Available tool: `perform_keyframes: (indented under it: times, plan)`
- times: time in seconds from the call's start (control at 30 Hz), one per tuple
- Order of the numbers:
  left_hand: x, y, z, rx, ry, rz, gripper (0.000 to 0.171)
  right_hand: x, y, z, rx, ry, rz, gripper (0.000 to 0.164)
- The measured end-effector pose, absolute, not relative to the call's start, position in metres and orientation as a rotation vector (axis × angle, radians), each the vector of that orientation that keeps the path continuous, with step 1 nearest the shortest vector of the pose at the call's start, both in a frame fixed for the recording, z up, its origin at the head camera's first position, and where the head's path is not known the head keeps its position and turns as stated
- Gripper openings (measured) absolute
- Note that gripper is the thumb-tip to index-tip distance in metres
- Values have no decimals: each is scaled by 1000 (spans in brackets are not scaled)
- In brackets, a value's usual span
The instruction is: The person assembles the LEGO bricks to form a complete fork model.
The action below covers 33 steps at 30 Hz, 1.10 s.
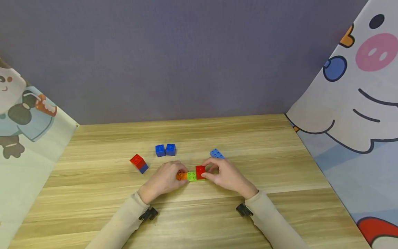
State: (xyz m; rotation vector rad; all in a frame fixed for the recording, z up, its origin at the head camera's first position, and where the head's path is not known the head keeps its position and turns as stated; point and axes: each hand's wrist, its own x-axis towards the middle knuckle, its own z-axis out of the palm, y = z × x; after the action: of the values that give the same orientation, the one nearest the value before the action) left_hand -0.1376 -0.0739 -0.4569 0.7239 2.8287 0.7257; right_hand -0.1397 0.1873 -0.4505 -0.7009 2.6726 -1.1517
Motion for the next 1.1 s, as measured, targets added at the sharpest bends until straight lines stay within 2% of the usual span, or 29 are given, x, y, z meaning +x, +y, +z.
perform_keyframes:
  times: [0.17, 0.57, 1.1]
  plan:
    - [-138, -73, -458, 720, 2823, 728, 34, -140, 187, -450, -733, 2667, -1136, 42]
    - [-139, -72, -458, 722, 2824, 726, 34, -138, 185, -454, -823, 2776, -1069, 28]
    - [-138, -70, -458, 709, 2825, 729, 32, -137, 179, -447, -761, 2810, -948, 29]
